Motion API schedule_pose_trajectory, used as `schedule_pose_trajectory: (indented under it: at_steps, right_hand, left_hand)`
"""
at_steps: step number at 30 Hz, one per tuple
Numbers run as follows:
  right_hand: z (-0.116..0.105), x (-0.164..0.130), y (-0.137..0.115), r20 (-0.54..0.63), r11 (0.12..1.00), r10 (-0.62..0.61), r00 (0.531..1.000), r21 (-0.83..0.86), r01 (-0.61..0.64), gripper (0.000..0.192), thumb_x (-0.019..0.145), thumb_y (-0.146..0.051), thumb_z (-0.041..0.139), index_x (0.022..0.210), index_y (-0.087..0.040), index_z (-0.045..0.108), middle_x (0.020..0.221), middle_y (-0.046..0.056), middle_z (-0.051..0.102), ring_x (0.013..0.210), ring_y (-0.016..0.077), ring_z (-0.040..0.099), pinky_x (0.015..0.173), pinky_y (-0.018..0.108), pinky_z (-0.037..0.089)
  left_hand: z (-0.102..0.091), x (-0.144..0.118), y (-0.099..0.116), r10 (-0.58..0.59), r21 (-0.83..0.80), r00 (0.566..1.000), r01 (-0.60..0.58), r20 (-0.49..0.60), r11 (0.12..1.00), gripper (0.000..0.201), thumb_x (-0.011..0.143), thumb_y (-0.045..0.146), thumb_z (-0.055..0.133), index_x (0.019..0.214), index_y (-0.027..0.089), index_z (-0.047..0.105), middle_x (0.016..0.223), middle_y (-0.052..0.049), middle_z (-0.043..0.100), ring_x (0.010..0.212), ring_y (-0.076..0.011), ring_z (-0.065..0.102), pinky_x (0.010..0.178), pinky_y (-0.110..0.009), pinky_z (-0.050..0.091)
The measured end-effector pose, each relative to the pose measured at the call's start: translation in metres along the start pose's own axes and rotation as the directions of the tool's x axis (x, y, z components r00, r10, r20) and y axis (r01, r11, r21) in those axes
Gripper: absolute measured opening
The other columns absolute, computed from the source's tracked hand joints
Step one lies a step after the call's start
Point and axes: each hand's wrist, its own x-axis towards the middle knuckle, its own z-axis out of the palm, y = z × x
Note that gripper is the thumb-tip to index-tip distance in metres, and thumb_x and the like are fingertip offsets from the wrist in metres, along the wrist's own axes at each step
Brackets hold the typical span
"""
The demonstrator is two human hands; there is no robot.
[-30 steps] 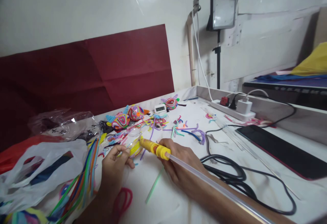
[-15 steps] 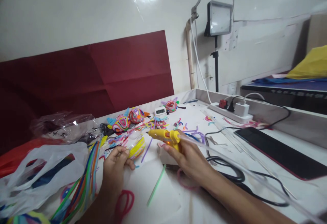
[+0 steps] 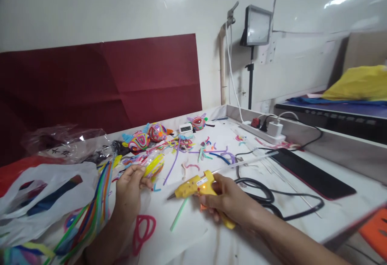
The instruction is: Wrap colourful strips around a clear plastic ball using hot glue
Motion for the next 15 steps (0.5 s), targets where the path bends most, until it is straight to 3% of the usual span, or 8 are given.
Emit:
schedule_pose_trajectory:
  at_steps: [4,7,11,15]
  right_hand:
    - [0.005,0.006,0.015,-0.01,0.998,-0.007,1.0,-0.061,0.006,0.039,0.064,-0.04,0.074,0.086,-0.019,0.049,0.079,0.0,0.061,0.051,0.0109,0.058,0.047,0.024,0.042]
    - [0.009,0.009,0.018,-0.077,0.958,-0.054,0.996,-0.286,0.03,0.029,0.072,-0.036,0.067,0.088,-0.02,0.049,0.072,-0.001,0.062,0.055,0.0129,0.058,0.047,0.023,0.038]
    - [0.014,0.007,0.007,-0.174,0.708,-0.174,0.969,-0.706,0.0,0.02,0.078,-0.037,0.063,0.081,-0.018,0.056,0.071,0.004,0.067,0.06,0.0153,0.057,0.05,0.025,0.03]
    - [0.02,0.002,-0.002,-0.198,0.414,-0.197,0.96,-0.905,-0.102,0.027,0.085,-0.041,0.056,0.086,-0.015,0.065,0.077,0.013,0.073,0.068,0.0243,0.066,0.053,0.029,0.028]
  left_hand:
    - [-0.002,0.002,-0.003,-0.003,0.003,1.0,0.003,0.018,1.0,0.025,0.06,0.034,0.068,0.07,0.019,0.051,0.041,0.01,0.051,0.033,-0.0116,0.052,0.039,-0.021,0.042]
    - [-0.001,0.002,-0.003,-0.011,0.004,1.0,0.011,0.006,1.0,0.027,0.059,0.035,0.069,0.072,0.019,0.052,0.04,0.009,0.051,0.032,-0.0117,0.051,0.038,-0.021,0.041]
    - [0.0,0.001,-0.001,-0.014,0.022,1.0,0.014,0.016,1.0,0.027,0.059,0.036,0.069,0.072,0.018,0.052,0.04,0.008,0.053,0.034,-0.0113,0.052,0.04,-0.021,0.041]
    - [0.001,0.0,0.0,-0.023,0.042,0.999,0.022,0.023,0.999,0.027,0.06,0.036,0.067,0.073,0.019,0.052,0.038,0.007,0.054,0.034,-0.0117,0.052,0.042,-0.022,0.043]
